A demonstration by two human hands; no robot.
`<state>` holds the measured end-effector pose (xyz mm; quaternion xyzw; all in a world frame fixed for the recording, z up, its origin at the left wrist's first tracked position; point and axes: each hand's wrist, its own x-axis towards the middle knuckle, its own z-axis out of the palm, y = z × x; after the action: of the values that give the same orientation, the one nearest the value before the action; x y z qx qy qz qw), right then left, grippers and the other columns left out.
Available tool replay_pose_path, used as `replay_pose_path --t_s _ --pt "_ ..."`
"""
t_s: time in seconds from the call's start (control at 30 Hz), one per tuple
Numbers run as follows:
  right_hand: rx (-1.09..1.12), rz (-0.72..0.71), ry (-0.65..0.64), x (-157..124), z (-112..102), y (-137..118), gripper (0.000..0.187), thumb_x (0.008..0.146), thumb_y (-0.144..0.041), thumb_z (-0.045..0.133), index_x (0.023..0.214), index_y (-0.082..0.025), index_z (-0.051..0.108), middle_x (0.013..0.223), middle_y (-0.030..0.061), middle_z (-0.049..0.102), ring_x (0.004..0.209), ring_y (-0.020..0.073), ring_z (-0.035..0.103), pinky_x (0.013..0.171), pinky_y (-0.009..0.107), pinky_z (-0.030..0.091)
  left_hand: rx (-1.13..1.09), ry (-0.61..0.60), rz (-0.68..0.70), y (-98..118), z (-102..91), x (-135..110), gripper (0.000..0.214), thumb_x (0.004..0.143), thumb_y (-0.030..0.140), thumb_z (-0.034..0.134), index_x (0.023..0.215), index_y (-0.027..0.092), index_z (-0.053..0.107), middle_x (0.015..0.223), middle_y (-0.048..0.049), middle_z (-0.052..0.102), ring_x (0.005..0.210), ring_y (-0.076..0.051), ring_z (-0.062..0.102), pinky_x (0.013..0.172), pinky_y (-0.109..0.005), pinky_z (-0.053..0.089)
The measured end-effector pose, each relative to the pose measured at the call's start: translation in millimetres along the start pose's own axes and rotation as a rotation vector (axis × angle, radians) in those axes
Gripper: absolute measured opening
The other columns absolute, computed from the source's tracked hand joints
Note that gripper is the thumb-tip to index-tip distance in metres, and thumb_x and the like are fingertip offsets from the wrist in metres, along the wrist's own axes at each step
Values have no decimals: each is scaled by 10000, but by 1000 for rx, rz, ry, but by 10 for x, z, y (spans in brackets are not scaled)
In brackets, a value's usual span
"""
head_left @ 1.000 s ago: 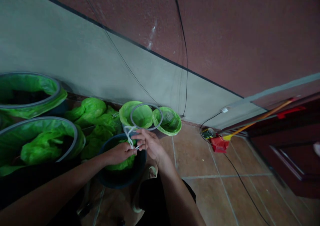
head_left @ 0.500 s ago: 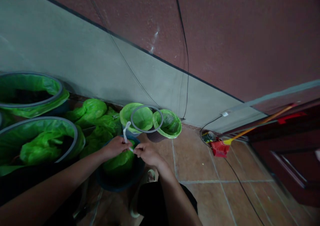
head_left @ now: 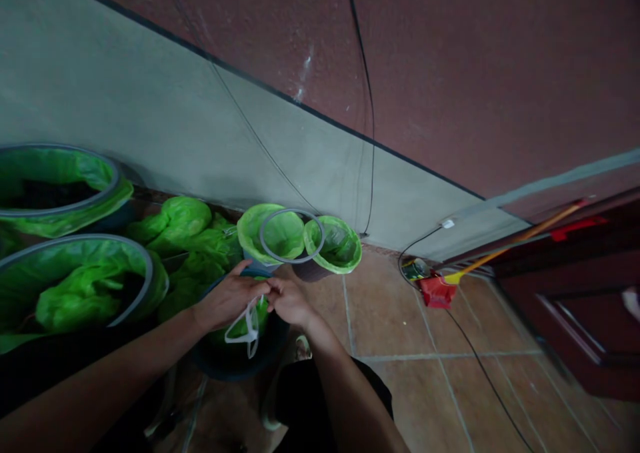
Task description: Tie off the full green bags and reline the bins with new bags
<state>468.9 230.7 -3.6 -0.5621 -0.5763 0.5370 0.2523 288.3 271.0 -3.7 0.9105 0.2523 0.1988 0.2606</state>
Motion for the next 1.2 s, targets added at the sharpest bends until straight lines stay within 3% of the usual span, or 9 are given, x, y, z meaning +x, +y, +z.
replay_pose_path --t_s 0.27,0.33,0.5,0.6,0.8,0.97,1.07,1.2 --pt "293 101 -58 -56 -39 -57 159 808 -211 610 908 -168 726 569 -69 529 479 57 431 485 174 347 232 188 112 -1 -59 -75 220 985 233 485 997 207 702 942 -35 740 852 -178 662 1195 -501 240" --pt "327 110 -3 -48 -29 -45 170 806 -252 635 910 -163 737 570 -63 541 486 57 434 488 177 342 222 229 99 -23 -67 -61 248 989 245 471 967 204 715 921 -40 733 847 -184 659 1167 -498 268" --pt "206 103 286 -15 -22 -89 115 800 -253 608 761 -185 692 600 -44 566 560 93 495 503 191 359 96 215 -24 -24 -68 -19 307 979 279 453 836 223 718 829 -34 716 828 -192 640 1097 -470 318" --pt "192 93 343 -22 -41 -126 163 817 -279 572 701 -193 646 673 -18 595 663 121 544 548 202 400 49 181 -89 -3 -67 -12 278 948 264 474 825 232 721 825 -31 723 840 -199 635 1090 -465 307" --pt "404 80 364 -35 -64 -114 359 787 -510 690 659 -181 622 672 -8 594 664 124 526 646 245 436 -46 93 -197 4 -82 11 194 857 279 553 726 218 681 760 -23 709 780 -207 636 954 -399 372" --pt "535 57 336 -22 -65 -123 510 660 -639 777 596 -189 546 583 -46 502 564 94 446 582 242 391 -38 26 -180 33 -89 21 245 891 342 528 751 203 672 732 -36 695 740 -196 626 805 -335 386" --pt "560 71 257 -30 -93 -143 504 625 -627 805 631 -184 563 604 -54 493 558 85 442 567 235 385 -27 19 -149 42 -70 9 244 886 338 527 728 202 655 720 -30 687 726 -187 626 791 -325 382" --pt "367 47 181 -46 -168 -93 409 606 -503 849 778 -173 678 701 -28 599 629 99 498 603 233 392 -30 22 -138 12 -18 -21 216 875 325 533 755 204 665 751 -26 696 739 -184 640 762 -307 383"
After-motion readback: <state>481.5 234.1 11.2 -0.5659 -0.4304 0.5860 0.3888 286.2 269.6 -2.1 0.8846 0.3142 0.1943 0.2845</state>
